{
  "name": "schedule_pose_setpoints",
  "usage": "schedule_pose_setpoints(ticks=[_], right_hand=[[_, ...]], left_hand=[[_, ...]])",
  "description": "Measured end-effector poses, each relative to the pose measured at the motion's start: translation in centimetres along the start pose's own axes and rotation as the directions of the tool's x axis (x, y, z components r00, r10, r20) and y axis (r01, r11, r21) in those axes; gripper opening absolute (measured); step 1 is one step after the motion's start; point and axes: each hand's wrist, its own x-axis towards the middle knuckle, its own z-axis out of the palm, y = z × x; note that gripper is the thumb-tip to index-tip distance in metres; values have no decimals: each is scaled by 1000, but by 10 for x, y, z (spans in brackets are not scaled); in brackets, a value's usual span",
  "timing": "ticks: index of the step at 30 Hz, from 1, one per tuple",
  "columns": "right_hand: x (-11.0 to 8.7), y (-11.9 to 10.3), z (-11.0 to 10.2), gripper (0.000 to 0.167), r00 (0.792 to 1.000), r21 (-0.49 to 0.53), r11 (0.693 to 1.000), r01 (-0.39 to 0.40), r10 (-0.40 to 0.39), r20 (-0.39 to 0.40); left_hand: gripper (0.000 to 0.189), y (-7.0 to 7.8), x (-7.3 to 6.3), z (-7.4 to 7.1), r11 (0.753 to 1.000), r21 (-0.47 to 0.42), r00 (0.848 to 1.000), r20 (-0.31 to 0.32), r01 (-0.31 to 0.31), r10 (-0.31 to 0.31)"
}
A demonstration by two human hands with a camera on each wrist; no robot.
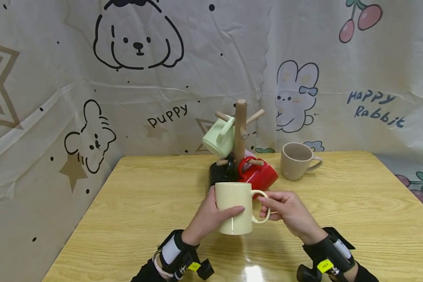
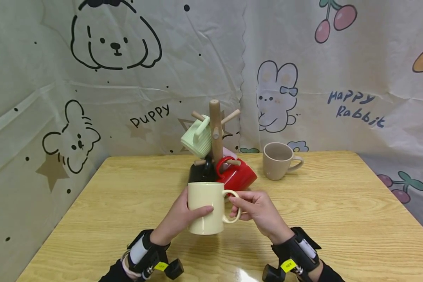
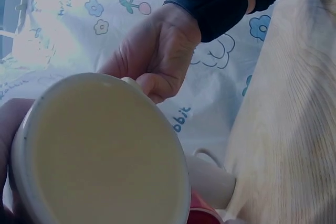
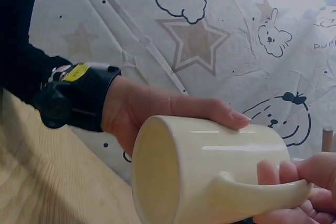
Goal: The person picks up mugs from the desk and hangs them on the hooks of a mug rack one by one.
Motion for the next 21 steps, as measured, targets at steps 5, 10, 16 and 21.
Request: schedule_pose_setpoints(ticks=[5, 10, 16, 21], right_hand=[[2, 1, 1, 47, 1000, -31, 999, -9, 9, -9], [6, 1, -2, 46, 1000, -79, 997, -14, 12, -21], [7, -2, -18, 46, 983, -80, 996, 38, -52, -178], [6, -7, -37, 30, 945, -23, 987, 159, -159, -284]], left_hand=[[75, 1, -1, -1, 1000, 16, 1000, -19, 20, -20], [77, 2, 0, 0, 998, 44, 999, -41, 37, -35], [75, 3, 1, -2, 999, 39, 997, -72, 37, -34], [72, 6, 3, -7, 1000, 9, 995, -95, 4, -4]])
